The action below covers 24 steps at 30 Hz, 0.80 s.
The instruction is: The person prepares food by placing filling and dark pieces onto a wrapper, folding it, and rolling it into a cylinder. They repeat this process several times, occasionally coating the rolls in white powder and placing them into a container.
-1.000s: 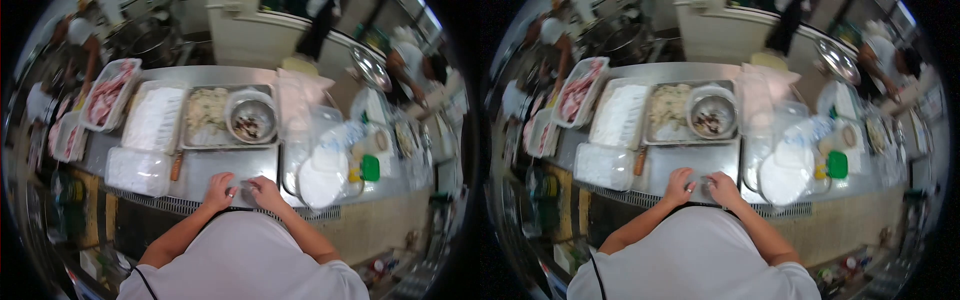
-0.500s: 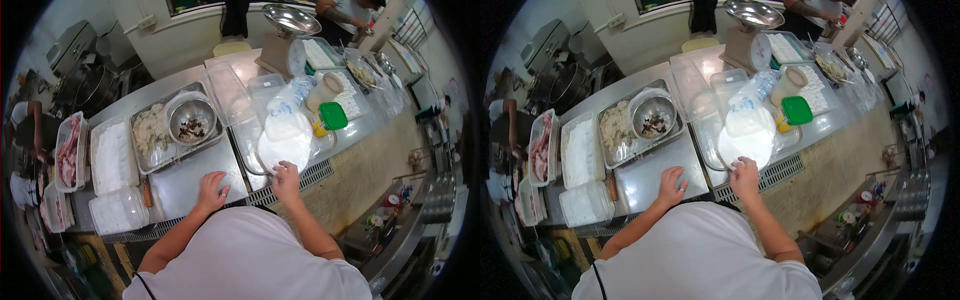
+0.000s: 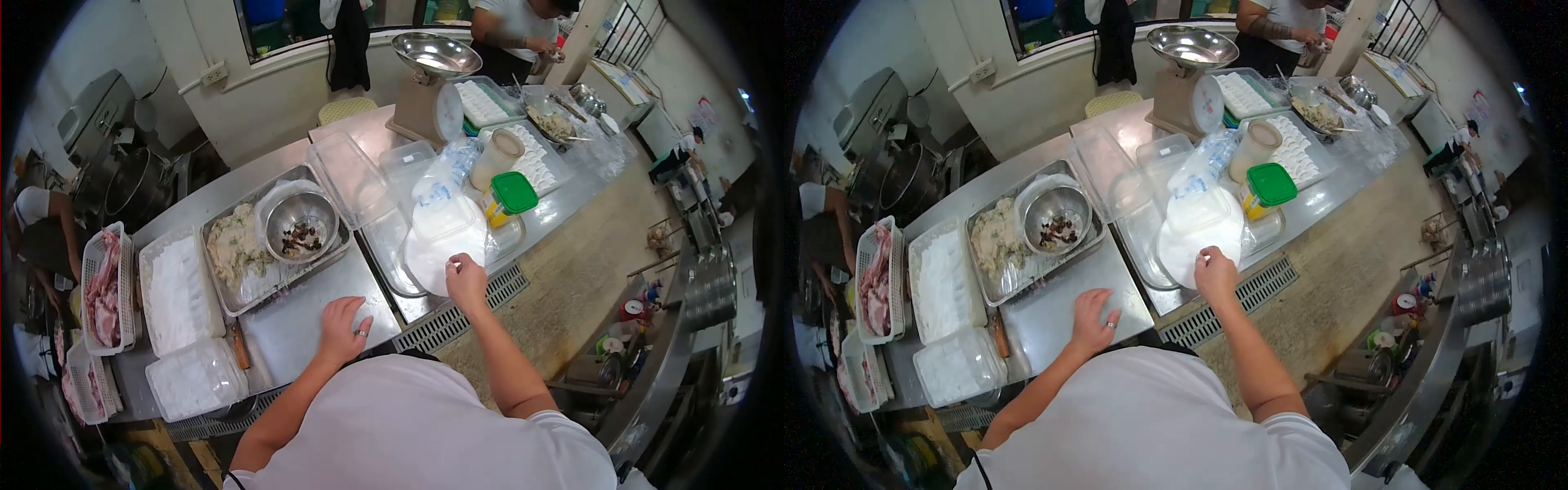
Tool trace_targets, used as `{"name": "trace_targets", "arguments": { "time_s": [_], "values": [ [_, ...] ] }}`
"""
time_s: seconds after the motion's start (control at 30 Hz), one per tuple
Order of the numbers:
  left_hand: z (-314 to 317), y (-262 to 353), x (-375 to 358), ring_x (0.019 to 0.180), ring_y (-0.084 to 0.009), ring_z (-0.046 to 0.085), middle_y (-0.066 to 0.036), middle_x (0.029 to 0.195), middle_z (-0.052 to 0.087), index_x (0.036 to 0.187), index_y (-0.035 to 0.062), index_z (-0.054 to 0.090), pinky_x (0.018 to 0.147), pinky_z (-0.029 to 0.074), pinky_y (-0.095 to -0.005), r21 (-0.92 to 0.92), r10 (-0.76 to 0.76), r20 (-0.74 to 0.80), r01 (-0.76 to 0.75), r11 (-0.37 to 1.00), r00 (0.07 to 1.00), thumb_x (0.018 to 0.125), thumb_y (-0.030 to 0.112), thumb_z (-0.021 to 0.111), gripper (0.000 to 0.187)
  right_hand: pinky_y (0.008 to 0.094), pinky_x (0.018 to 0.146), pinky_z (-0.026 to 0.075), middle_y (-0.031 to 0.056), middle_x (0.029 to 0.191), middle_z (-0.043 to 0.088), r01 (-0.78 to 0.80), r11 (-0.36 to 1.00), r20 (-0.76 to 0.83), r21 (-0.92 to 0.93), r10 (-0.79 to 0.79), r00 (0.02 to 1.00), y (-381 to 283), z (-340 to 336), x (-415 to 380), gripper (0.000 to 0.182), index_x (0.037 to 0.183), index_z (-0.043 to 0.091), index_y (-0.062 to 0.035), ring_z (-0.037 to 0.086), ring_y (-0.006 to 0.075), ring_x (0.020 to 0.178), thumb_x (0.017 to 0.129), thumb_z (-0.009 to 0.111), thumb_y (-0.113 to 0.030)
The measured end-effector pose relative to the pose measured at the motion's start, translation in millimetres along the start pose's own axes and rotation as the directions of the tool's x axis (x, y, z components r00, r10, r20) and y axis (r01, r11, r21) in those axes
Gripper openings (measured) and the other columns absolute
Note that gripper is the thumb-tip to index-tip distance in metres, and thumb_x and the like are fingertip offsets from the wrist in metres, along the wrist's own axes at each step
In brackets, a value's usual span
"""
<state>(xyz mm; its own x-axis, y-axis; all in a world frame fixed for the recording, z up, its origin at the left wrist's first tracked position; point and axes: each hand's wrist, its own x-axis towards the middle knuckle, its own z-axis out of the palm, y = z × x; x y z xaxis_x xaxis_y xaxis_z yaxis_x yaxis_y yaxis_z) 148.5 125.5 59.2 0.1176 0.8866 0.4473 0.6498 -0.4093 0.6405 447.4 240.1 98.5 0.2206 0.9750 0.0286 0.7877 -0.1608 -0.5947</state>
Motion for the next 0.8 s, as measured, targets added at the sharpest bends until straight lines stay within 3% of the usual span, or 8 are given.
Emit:
{"name": "trace_targets", "arguments": {
  "time_s": [0.07,0.1,0.23,0.33,0.43,0.53,0.63,0.8],
  "values": [
    [-0.5,5.3,10.6,0.121,-0.0401,0.061,-0.017,0.13,0.068,0.134,0.0038,0.066,0.109,0.046,-0.0513,-0.029,0.027,0.009,-0.027,0.999,1.0,0.094,0.02,0.078,0.046,0.0502,0.082,0.06,0.0207,0.091,0.078,0.084,0.996,-0.037,0.025,-0.083,0.996,12.4,16.6,-7.1,0.031,0.123,0.073,-0.0054,0.076,0.042,0.085,0.094,0.073,-0.016],
    [-0.7,5.3,13.2,0.121,-0.0402,0.061,-0.017,0.13,0.068,0.134,0.0036,0.066,0.108,0.046,-0.0514,-0.033,0.04,0.012,-0.04,0.999,0.999,0.094,0.02,0.078,0.045,0.0545,0.091,0.058,0.0232,0.103,0.078,0.065,0.997,0.118,-0.038,-0.06,0.991,3.7,9.0,-14.7,0.032,0.122,0.067,-0.004,0.075,0.0449,0.1,0.092,0.071,-0.014],
    [3.8,3.1,15.6,0.122,-0.0418,0.061,-0.019,0.13,0.067,0.135,0.0034,0.066,0.108,0.047,-0.0522,-0.058,0.068,0.025,-0.066,0.996,0.997,0.092,0.016,0.08,0.047,0.0486,0.11,0.05,0.0243,0.126,0.074,0.533,0.692,0.054,-0.487,-0.585,0.809,23.8,36.2,-32.0,0.036,0.12,0.069,0.0013,0.066,0.0402,0.123,0.086,0.068,-0.012],
    [7.6,1.2,13.8,0.121,-0.0426,0.061,-0.02,0.13,0.067,0.135,0.003,0.065,0.109,0.047,-0.0524,-0.075,0.077,0.027,-0.074,0.994,0.997,0.09,0.014,0.081,0.049,0.0488,0.109,0.05,0.0233,0.122,0.074,0.468,0.78,0.33,-0.415,-0.351,0.877,16.3,23.8,-34.3,0.028,0.112,0.074,0.0006,0.067,0.0398,0.117,0.089,0.065,-0.013],
    [5.9,-2.5,11.8,0.119,-0.0418,0.062,-0.019,0.127,0.069,0.133,0.0024,0.067,0.107,0.047,-0.0526,-0.095,0.1,0.025,-0.097,0.991,0.995,0.092,0.016,0.08,0.044,0.0486,0.106,0.051,0.0198,0.115,0.075,0.356,0.885,0.24,-0.3,-0.291,0.926,19.1,28.1,-32.0,0.02,0.099,0.078,-0.0009,0.068,0.038,0.113,0.09,0.064,-0.013],
    [3.5,0.7,8.5,0.116,-0.0416,0.063,-0.018,0.124,0.07,0.13,0.0021,0.068,0.105,0.048,-0.0525,-0.108,0.108,0.009,-0.106,0.989,0.994,0.093,0.017,0.079,0.041,0.0481,0.105,0.053,0.0191,0.115,0.078,0.487,0.778,0.038,-0.397,-0.516,0.856,35.2,44.8,-32.9,0.018,0.1,0.078,-0.002,0.07,0.0375,0.111,0.091,0.067,-0.013],
    [-0.1,1.7,8.1,0.114,-0.0418,0.064,-0.018,0.122,0.07,0.13,0.0019,0.069,0.103,0.049,-0.0518,-0.105,0.116,-0.011,-0.116,0.988,0.993,0.093,0.016,0.079,0.04,0.0475,0.094,0.055,0.0159,0.104,0.075,0.516,0.76,0.136,-0.394,-0.508,0.851,40.9,43.5,-30.6,0.013,0.092,0.076,-0.0047,0.069,0.0369,0.103,0.09,0.068,-0.015],
    [-3.9,-3.2,-1.4,0.114,-0.042,0.064,-0.019,0.123,0.07,0.131,0.0018,0.067,0.103,0.05,-0.0514,-0.083,0.105,-0.008,-0.105,0.991,0.994,0.092,0.015,0.08,0.043,0.0493,0.09,0.054,0.0152,0.1,0.073,0.429,0.89,-0.024,-0.155,-0.437,0.899,19.0,33.4,-47.4,0.008,0.089,0.071,-0.0068,0.068,0.0377,0.099,0.084,0.076,-0.009]
  ]
}}
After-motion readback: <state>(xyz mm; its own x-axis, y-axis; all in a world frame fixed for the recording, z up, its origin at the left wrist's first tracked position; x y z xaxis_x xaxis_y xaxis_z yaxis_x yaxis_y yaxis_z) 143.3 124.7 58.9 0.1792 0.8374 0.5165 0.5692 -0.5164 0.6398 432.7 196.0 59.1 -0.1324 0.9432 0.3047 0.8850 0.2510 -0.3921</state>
